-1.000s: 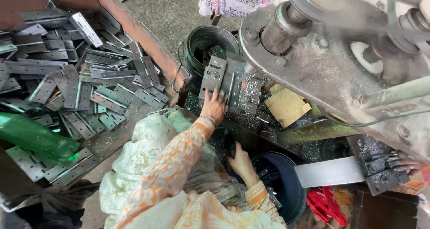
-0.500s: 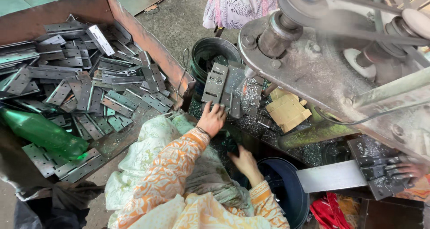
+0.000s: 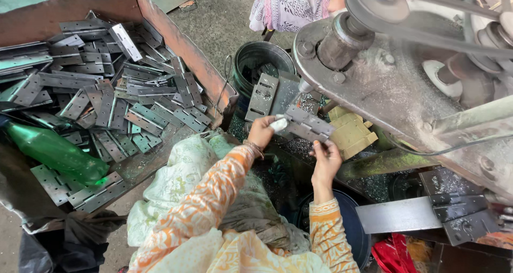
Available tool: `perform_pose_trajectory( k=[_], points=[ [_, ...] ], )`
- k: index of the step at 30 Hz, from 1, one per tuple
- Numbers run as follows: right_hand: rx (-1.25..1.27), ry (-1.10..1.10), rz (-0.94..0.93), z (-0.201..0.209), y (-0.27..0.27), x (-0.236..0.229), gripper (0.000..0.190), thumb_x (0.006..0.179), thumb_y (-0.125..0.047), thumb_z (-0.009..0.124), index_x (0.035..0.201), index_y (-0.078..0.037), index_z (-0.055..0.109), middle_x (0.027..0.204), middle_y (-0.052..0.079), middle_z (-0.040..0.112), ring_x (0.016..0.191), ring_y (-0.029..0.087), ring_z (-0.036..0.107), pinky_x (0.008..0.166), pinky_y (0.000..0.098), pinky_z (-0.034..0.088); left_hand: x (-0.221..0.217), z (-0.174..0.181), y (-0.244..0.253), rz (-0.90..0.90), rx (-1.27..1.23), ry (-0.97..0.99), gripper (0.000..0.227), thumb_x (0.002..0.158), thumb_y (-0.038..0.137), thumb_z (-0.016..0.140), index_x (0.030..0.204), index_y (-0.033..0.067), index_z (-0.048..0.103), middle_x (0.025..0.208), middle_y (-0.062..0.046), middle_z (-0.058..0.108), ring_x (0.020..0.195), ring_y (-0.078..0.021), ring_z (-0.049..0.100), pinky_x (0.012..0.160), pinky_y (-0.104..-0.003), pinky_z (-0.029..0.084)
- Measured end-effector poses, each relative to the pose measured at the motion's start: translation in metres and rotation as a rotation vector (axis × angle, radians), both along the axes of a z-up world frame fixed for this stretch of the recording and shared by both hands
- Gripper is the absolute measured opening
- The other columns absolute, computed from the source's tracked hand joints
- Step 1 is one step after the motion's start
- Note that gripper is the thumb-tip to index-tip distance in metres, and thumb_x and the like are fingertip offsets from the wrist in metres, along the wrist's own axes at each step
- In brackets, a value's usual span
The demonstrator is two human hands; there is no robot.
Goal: The person repeatedly picks up metal hinge blanks from a bin, places them into a press machine, activates the press, and removes the processed pieces. The person handles the metal parts by hand and cycles them through the machine continuously.
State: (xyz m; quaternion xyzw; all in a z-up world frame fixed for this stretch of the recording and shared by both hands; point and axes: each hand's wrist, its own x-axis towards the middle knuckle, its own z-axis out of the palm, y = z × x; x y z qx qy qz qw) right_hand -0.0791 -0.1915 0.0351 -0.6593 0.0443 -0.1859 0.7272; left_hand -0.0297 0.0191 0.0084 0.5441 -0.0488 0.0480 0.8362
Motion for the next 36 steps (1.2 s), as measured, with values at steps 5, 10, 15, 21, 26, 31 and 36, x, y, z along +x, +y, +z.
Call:
perform_pose_trajectory(
  k=[5,10,15,21,26,31,36],
  points=[
    [-1.073,-0.274,-0.04,0.021,0.016,0.0,0.019,0.088,-0.002,0.075,0.106,-0.006,0.07,0.099,0.012,0.066,0.089,0.03,0.068,0.078,0.0386,0.056,0.003,0.025,0.034,0.238,1.596,-0.021,0.063,0.083,0.037,0.076,0.139,0.0154,0.059,0.146,-0.01,0.053,0.133,-0.0308,0.045,0.104,-0.053,0.04],
    [-1.247,-0.272,0.194,-0.001,0.059,0.005,0.032,0.084,0.0,0.072,0.115,-0.003,0.066,0.11,0.015,0.064,0.105,0.037,0.063,0.089,0.0447,0.053,-0.026,0.027,0.028,0.151,1.537,-0.082,0.067,0.092,0.048,0.063,0.149,0.0141,0.052,0.158,-0.01,0.04,0.144,-0.0348,0.033,0.114,-0.062,0.031],
    [-1.262,-0.197,0.242,-0.013,0.069,-0.007,0.052,0.077,0.007,0.066,0.128,-0.001,0.063,0.121,0.017,0.064,0.115,0.038,0.062,0.098,0.0431,0.052,-0.032,0.013,0.008,-0.092,1.856,-0.08,0.066,0.096,0.056,0.053,0.144,0.01,0.054,0.163,-0.01,0.032,0.152,-0.0375,0.017,0.114,-0.075,0.013],
    [-1.211,0.208,0.392,-0.006,0.031,-0.056,0.067,0.084,-0.019,0.077,0.141,0.001,0.05,0.124,0.03,0.063,0.112,0.045,0.062,0.094,0.0479,0.052,-0.004,0.003,0.002,-0.097,1.848,-0.14,0.049,0.099,0.039,0.049,0.14,0.0124,0.06,0.165,-0.007,0.033,0.155,-0.0372,0.016,0.113,-0.08,0.011],
    [-0.984,0.858,0.403,-0.065,0.014,-0.092,0.071,0.086,-0.032,0.071,0.149,-0.01,0.046,0.11,0.032,0.072,0.095,0.046,0.075,0.086,0.0488,0.059,0.0,0.005,-0.005,-0.12,2.017,-0.189,0.047,0.101,0.032,0.045,0.139,0.0096,0.059,0.162,-0.013,0.035,0.151,-0.0403,0.019,0.109,-0.082,0.01],
    [-1.077,0.289,0.257,-0.167,0.011,-0.106,0.071,0.083,-0.029,0.08,0.14,-0.001,0.05,0.1,0.035,0.068,0.095,0.053,0.066,0.076,0.0529,0.056,-0.009,0.006,-0.005,-0.068,1.989,-0.21,0.049,0.104,0.036,0.04,0.139,0.0087,0.061,0.159,-0.014,0.039,0.151,-0.0405,0.022,0.11,-0.082,0.009],
    [-1.002,0.327,0.273,-0.199,0.007,-0.116,0.074,0.082,-0.03,0.08,0.143,-0.002,0.047,0.102,0.034,0.069,0.099,0.049,0.068,0.078,0.0514,0.058,-0.018,0.003,-0.004,-0.052,2.015,-0.177,0.046,0.106,0.035,0.041,0.137,0.0108,0.063,0.162,-0.013,0.04,0.152,-0.0401,0.022,0.111,-0.082,0.008]
  ],
)
